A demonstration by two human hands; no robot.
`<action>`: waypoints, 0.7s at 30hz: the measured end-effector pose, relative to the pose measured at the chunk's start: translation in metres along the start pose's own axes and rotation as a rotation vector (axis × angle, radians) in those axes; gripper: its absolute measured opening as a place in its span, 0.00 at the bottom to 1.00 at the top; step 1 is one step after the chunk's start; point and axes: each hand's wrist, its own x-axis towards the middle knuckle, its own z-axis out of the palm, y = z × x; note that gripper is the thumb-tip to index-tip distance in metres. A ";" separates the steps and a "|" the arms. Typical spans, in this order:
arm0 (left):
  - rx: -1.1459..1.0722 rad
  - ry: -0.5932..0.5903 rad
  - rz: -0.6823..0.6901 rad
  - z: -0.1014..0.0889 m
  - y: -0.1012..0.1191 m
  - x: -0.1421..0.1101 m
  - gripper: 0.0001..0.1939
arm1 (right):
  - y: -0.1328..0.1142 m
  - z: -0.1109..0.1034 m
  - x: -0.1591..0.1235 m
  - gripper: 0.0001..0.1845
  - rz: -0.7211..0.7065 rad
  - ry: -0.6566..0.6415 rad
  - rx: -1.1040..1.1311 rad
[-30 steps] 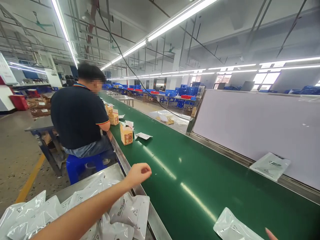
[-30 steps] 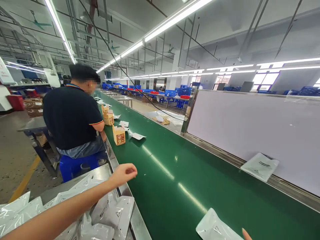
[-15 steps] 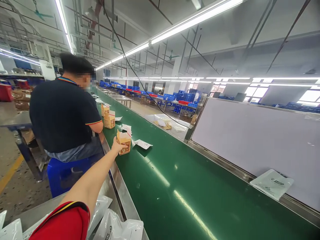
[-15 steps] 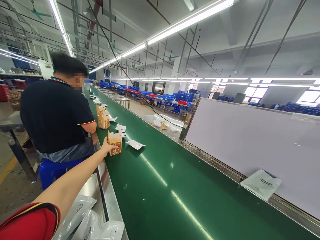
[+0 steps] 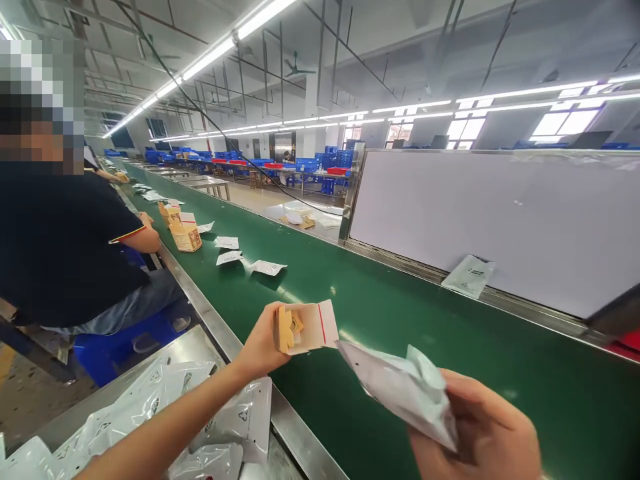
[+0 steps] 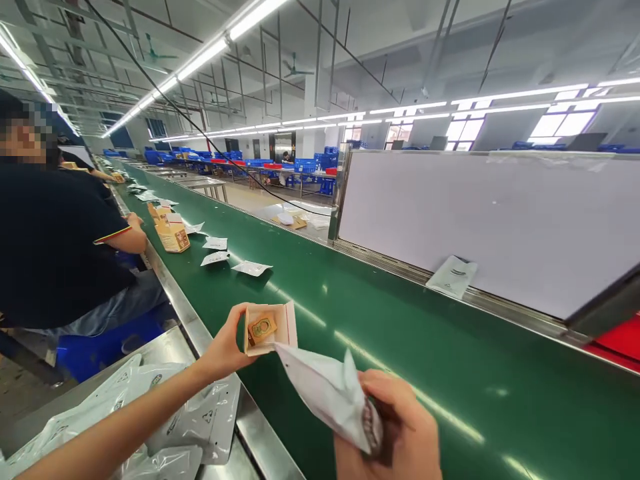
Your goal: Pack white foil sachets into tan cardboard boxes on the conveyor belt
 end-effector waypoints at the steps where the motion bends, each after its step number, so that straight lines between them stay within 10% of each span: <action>1: -0.005 -0.015 0.024 0.010 0.007 -0.007 0.35 | -0.007 0.005 0.001 0.09 -0.066 0.033 -0.045; 7: 0.025 0.065 0.125 0.054 0.028 -0.030 0.35 | -0.008 0.006 -0.016 0.13 -0.260 0.044 -0.232; 15: -0.332 -0.004 -0.287 0.083 0.033 -0.041 0.39 | -0.011 -0.029 -0.019 0.08 0.088 0.186 -0.206; 21: -0.366 -0.061 -0.243 0.081 0.038 -0.050 0.39 | -0.010 -0.045 -0.030 0.13 0.189 0.182 -0.133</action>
